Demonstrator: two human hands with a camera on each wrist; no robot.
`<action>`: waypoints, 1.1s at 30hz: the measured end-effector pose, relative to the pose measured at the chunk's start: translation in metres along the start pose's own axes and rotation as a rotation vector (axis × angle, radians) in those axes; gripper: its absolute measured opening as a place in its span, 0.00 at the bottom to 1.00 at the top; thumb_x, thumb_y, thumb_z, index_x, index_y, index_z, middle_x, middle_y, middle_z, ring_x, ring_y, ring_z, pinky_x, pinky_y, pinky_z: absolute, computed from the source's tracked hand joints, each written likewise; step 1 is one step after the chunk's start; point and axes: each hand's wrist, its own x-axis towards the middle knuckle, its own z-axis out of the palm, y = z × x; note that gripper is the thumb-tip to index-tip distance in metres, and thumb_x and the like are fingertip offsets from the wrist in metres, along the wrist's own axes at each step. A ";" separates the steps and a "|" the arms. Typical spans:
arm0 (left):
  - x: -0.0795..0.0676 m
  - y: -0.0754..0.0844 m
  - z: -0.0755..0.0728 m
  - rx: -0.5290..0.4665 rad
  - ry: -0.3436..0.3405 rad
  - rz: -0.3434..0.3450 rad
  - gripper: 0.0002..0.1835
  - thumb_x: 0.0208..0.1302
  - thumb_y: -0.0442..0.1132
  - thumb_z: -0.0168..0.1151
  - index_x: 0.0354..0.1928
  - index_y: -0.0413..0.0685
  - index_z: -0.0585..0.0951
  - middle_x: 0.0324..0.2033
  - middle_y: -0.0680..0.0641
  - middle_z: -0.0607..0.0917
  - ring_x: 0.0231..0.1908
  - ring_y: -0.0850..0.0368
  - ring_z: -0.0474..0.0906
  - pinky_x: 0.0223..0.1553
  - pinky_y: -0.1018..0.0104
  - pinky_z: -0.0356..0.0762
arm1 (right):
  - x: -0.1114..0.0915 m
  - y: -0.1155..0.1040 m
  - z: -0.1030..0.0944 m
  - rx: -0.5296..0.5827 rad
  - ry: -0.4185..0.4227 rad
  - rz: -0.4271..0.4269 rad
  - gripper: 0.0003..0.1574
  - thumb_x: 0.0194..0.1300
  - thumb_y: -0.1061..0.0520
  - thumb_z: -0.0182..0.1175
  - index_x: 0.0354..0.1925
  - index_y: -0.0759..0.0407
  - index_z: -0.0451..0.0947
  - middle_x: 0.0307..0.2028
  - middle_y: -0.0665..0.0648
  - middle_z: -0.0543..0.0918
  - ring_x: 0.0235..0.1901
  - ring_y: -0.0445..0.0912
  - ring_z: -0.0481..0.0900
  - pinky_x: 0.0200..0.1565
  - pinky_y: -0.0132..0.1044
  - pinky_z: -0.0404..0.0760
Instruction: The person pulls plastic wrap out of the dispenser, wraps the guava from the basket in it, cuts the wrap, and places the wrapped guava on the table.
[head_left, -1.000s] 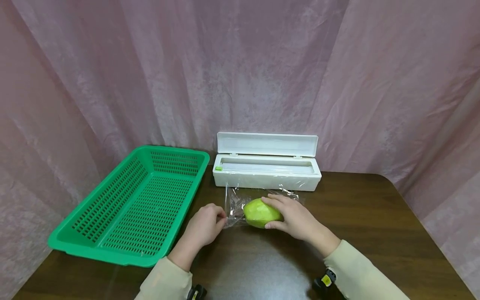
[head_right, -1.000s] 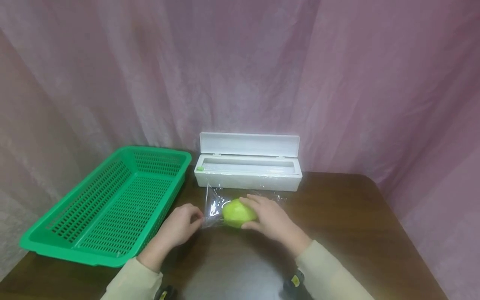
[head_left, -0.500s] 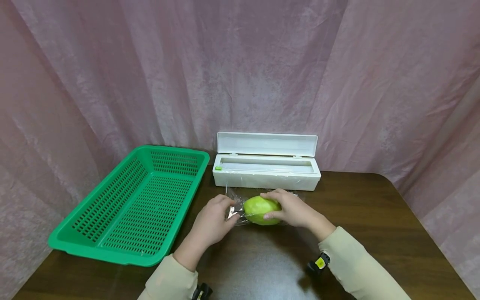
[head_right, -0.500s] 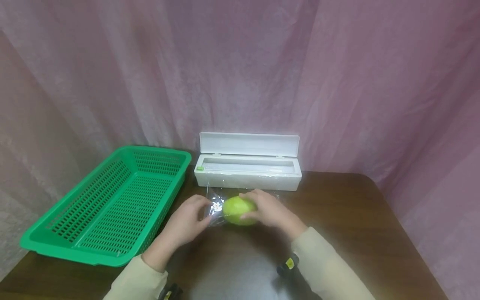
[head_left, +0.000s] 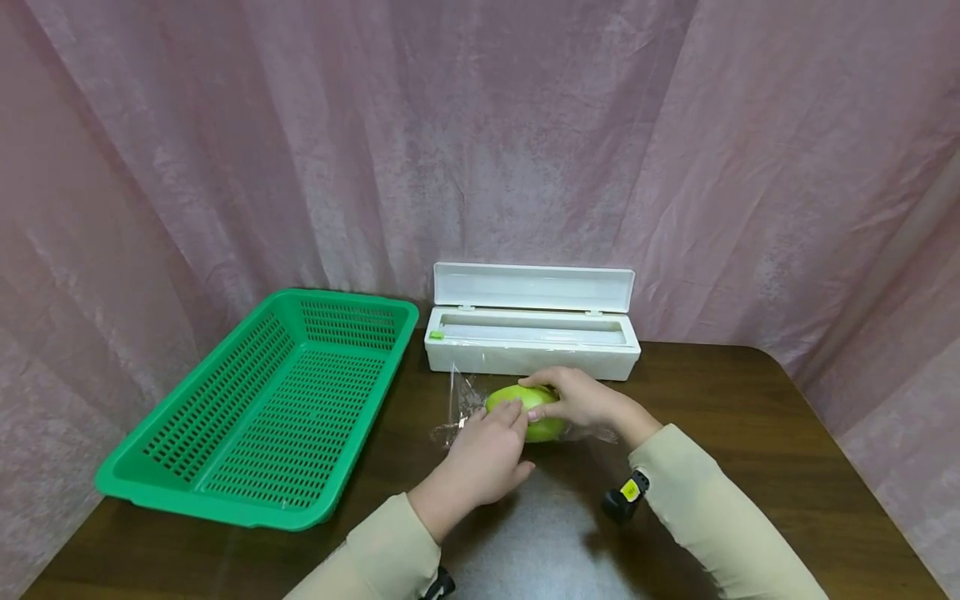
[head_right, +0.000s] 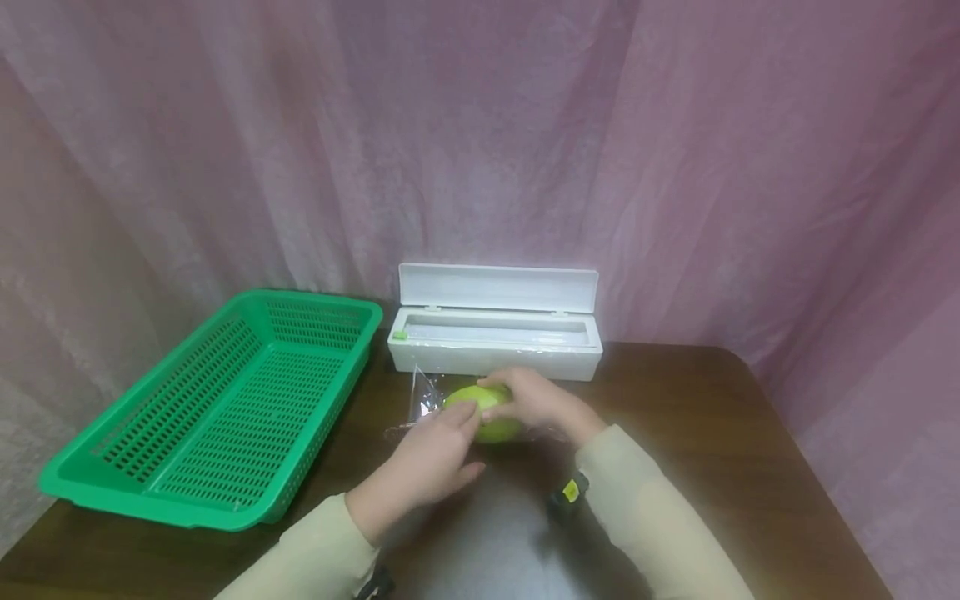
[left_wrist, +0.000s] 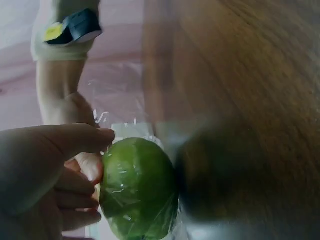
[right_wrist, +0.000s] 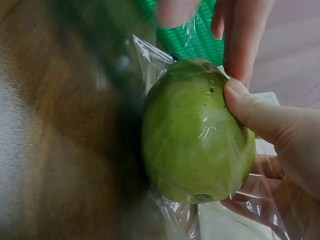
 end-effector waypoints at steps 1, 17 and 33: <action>0.001 0.002 0.001 0.011 -0.032 -0.018 0.40 0.59 0.57 0.63 0.66 0.38 0.66 0.67 0.40 0.66 0.68 0.47 0.62 0.64 0.46 0.65 | 0.001 0.000 -0.001 0.001 -0.008 -0.005 0.33 0.59 0.48 0.64 0.60 0.61 0.73 0.56 0.60 0.79 0.55 0.53 0.76 0.56 0.48 0.74; 0.014 -0.009 0.012 0.115 -0.126 -0.065 0.54 0.52 0.59 0.68 0.72 0.39 0.53 0.73 0.39 0.51 0.72 0.48 0.51 0.69 0.46 0.56 | 0.019 0.021 -0.007 0.156 -0.060 -0.002 0.32 0.62 0.48 0.62 0.60 0.63 0.73 0.58 0.62 0.77 0.60 0.56 0.73 0.61 0.51 0.71; 0.035 -0.020 0.006 0.011 -0.105 -0.093 0.49 0.49 0.51 0.73 0.70 0.42 0.61 0.70 0.41 0.62 0.69 0.49 0.60 0.65 0.45 0.62 | 0.000 -0.001 -0.003 -0.220 0.330 -0.036 0.25 0.68 0.46 0.56 0.54 0.61 0.77 0.50 0.60 0.82 0.52 0.54 0.79 0.54 0.49 0.76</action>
